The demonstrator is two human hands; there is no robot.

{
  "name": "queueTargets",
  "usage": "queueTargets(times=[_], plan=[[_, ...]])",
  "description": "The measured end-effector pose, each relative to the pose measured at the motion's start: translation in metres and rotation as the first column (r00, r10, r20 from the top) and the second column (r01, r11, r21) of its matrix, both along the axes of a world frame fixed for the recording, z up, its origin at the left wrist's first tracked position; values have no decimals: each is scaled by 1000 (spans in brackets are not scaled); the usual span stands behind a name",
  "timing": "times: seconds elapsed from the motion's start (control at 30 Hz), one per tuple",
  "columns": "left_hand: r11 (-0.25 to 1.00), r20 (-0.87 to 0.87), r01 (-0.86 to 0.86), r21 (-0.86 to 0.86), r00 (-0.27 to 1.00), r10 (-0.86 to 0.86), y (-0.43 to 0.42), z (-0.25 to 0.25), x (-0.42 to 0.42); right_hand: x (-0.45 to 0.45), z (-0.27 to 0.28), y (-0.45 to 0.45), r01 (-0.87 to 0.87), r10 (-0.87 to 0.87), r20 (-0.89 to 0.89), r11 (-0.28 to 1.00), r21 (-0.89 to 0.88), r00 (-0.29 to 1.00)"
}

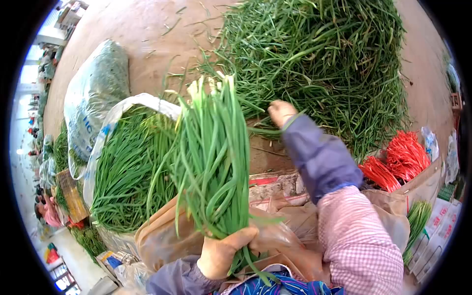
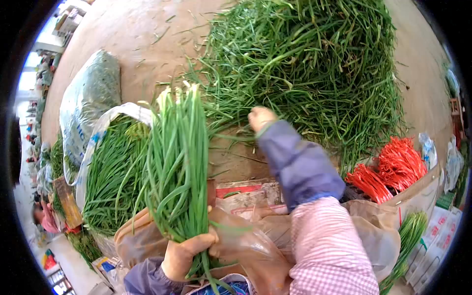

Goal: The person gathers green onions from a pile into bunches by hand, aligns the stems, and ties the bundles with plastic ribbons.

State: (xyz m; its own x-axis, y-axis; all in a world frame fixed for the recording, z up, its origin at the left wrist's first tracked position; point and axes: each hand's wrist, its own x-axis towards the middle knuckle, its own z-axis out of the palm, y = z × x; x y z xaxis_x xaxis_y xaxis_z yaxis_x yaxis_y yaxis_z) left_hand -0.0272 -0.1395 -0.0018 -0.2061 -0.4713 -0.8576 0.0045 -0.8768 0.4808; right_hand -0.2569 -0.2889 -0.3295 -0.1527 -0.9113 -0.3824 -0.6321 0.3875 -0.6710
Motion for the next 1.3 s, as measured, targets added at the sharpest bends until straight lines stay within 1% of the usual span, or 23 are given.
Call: queueTargets(times=[0.03,0.1,0.2,0.23,0.3,0.37,0.43,0.47,0.57,0.6,0.63,0.7,0.73,0.8,0.83,0.9,0.93,0.97,1.03,1.07,1.13,1.17,1.3], plan=[[1000,-18,5,8,1000,-5,2,3,-1,-19,19,6,135,-121,195,989,-62,973],[998,-44,-49,43,998,51,5,17,-5,-42,57,21,-137,112,460,990,23,881],[999,-59,-10,-30,998,9,15,23,-4,-10,135,83,-388,90,967,922,10,239],[997,-74,5,-79,997,-11,19,25,-3,10,147,106,-410,106,994,906,-100,-9],[985,-91,37,-167,994,-52,27,24,-3,62,192,144,-172,147,969,968,-182,-199],[968,-115,44,-248,991,-74,36,29,1,73,263,154,-68,-42,990,997,33,-131],[943,-57,128,-307,987,-152,44,43,16,78,279,159,204,40,990,979,-12,-136],[854,109,245,-459,970,-219,54,36,34,72,283,162,270,105,963,962,-36,-248],[709,298,478,-518,878,-374,60,70,76,73,283,144,422,281,829,905,-61,-483],[484,469,632,-605,774,-424,56,79,90,69,289,142,402,320,799,909,-108,-509],[540,417,605,-585,795,-440,60,88,100,67,294,141,381,354,765,912,-153,-538],[648,314,549,-528,835,-451,68,105,121,70,291,138,377,149,850,924,62,-505],[518,450,685,-512,728,-517,66,105,134,74,285,132,352,11,887,920,172,-462],[582,477,723,-371,686,-549,70,114,159,63,253,129,355,-120,904,892,279,-410],[590,483,670,-450,738,-470,78,111,171,47,228,125,318,66,956,948,30,-286],[664,414,738,-124,646,-641,70,106,193,8,223,125,443,-27,968,886,140,-251],[738,417,654,-166,725,-548,79,114,189,-15,228,127,590,-17,1000,807,8,11],[645,438,684,-342,723,-534,83,100,197,-23,251,138,679,-90,957,723,-127,275],[701,440,688,-188,697,-566,81,104,196,3,318,164,453,86,757,756,-473,647],[684,396,671,-286,733,-553,81,104,193,33,341,176,137,294,526,761,-634,798],[634,357,689,-350,724,-590,79,106,187,91,386,199,-445,684,-34,435,-783,729],[605,375,729,-319,684,-626,78,107,185,111,394,205,-612,654,-231,441,-657,720],[553,330,699,-453,708,-624,83,93,191,169,388,204,-726,673,-399,308,-614,623]])
